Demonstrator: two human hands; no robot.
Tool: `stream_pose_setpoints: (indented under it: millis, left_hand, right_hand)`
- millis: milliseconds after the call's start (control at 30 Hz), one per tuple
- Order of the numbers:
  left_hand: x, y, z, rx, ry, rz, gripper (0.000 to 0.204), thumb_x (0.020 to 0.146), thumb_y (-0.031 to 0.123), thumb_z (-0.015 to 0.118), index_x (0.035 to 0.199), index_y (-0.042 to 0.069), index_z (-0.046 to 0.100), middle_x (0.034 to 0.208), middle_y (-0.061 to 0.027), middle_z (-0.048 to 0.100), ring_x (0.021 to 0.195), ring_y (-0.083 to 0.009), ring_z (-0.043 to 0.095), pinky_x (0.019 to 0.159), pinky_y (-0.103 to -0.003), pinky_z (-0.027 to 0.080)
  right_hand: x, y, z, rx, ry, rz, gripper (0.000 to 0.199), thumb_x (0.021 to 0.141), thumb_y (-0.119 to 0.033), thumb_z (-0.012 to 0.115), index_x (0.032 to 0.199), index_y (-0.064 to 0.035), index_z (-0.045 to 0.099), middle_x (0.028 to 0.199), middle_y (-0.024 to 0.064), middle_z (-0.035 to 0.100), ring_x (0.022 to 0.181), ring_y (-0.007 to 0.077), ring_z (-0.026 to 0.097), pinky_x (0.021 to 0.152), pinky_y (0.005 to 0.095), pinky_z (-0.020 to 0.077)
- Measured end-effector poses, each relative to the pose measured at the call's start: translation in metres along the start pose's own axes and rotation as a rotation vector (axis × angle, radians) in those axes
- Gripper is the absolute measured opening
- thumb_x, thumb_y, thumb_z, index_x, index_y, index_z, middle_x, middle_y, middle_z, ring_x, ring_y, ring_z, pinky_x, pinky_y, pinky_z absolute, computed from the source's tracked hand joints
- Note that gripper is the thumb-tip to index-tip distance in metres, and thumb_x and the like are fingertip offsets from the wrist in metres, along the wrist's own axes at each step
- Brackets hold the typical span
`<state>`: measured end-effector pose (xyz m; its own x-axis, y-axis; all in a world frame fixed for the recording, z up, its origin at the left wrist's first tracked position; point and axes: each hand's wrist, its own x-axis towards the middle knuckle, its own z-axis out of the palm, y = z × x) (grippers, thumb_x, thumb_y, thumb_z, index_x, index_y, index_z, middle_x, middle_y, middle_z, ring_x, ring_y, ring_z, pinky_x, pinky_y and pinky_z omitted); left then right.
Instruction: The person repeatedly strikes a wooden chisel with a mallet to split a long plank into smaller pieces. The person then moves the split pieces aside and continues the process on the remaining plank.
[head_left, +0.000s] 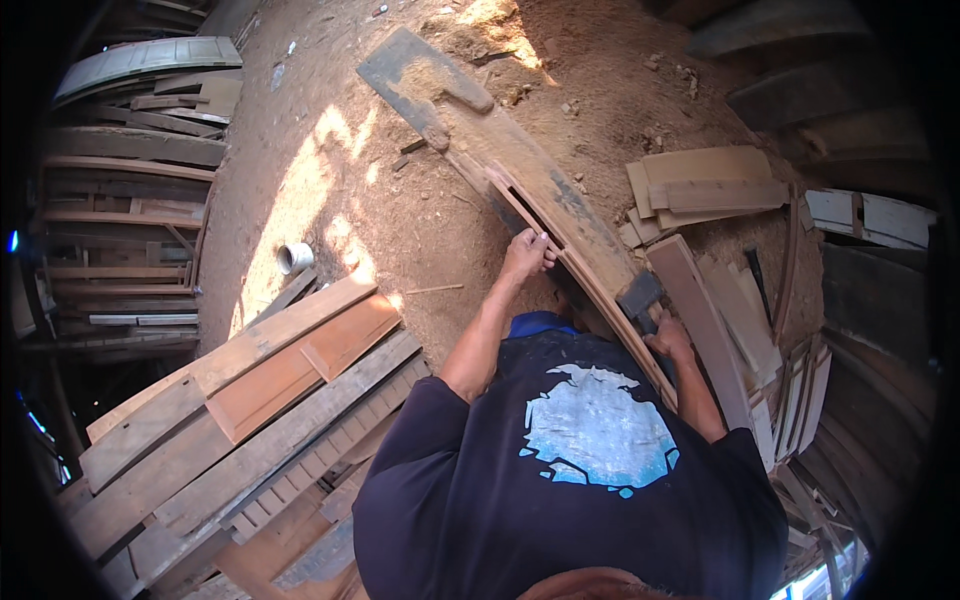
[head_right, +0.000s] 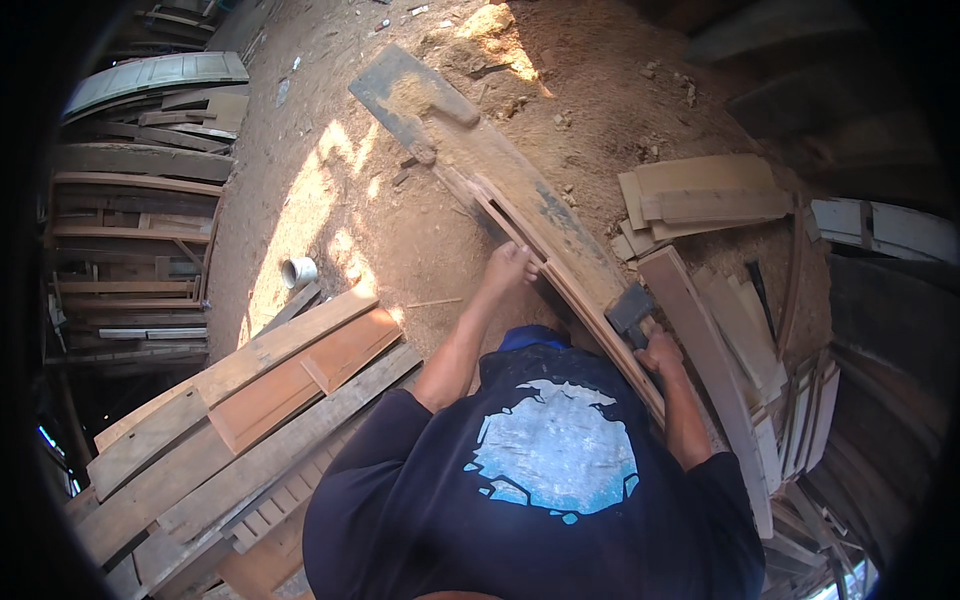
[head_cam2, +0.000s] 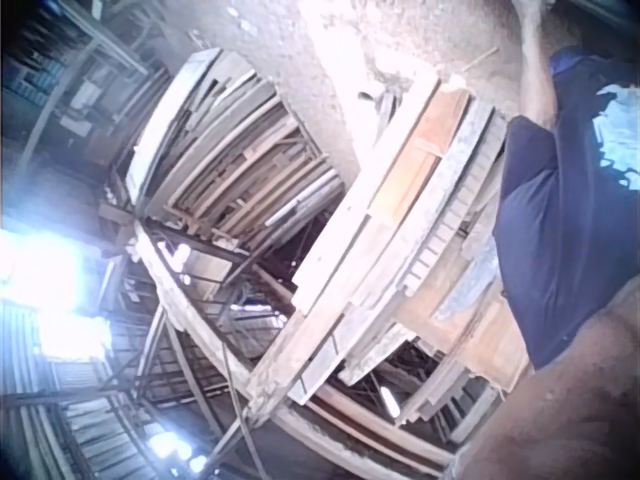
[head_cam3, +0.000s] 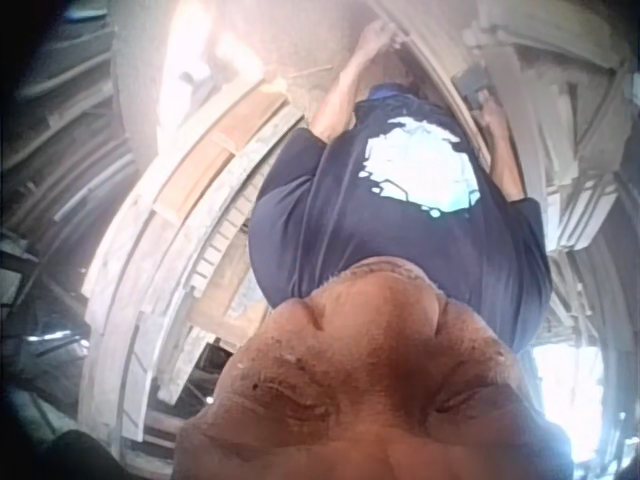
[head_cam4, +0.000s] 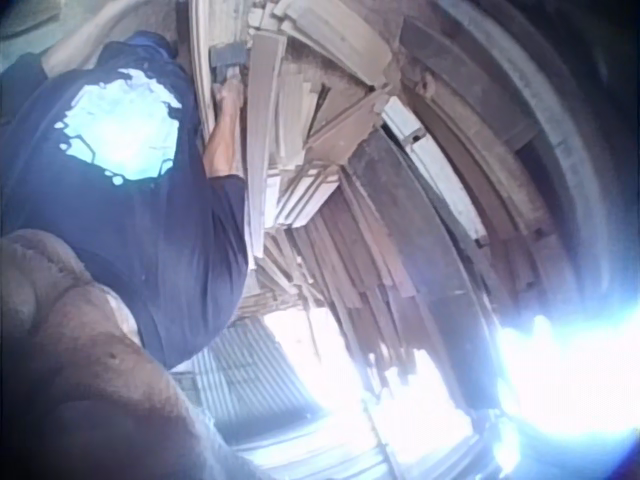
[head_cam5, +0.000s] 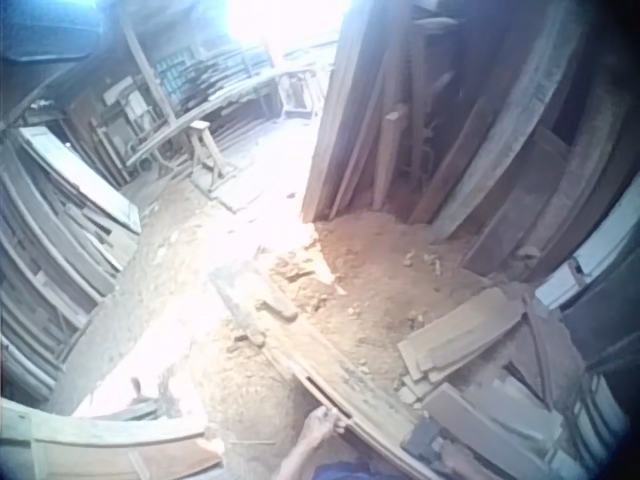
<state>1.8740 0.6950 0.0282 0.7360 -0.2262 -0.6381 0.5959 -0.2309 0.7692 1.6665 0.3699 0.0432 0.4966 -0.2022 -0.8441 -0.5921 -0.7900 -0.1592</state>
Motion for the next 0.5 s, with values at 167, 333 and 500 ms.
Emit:
stream_pose_setpoints:
  millis: [167,333,500]
  left_hand:
    - [-0.001,0.000,-0.003,0.006,-0.028,0.019,0.032,0.108,0.030,0.044,0.094,0.003,0.056,0.080,-0.0089,0.070,0.066,-0.0150,0.068,0.060,-0.030,0.056]
    - [-0.012,-0.005,0.005,-0.075,0.066,-0.037,0.031,0.107,0.033,0.046,0.102,0.003,0.052,0.083,-0.0095,0.069,0.067,-0.0156,0.067,0.060,-0.030,0.056]
    - [-0.046,-0.007,0.045,-0.034,0.134,-0.058,0.051,0.097,0.043,0.064,0.118,0.000,0.047,0.087,-0.0125,0.068,0.068,-0.0159,0.067,0.059,-0.031,0.057]
  right_hand:
    - [-0.003,0.003,0.002,0.036,0.035,-0.028,0.073,0.076,-0.031,0.081,0.135,-0.0011,0.048,0.133,0.0253,0.062,0.127,0.0419,0.057,0.104,0.0490,0.0463]
    - [-0.004,0.003,-0.004,-0.002,-0.031,-0.052,0.073,0.076,-0.031,0.080,0.135,-0.0020,0.047,0.132,0.0252,0.062,0.127,0.0411,0.057,0.105,0.0489,0.0464]
    - [-0.013,-0.001,-0.002,-0.047,0.028,-0.089,0.072,0.078,-0.028,0.079,0.137,-0.0042,0.046,0.135,0.0247,0.060,0.128,0.0400,0.056,0.105,0.0494,0.0465]
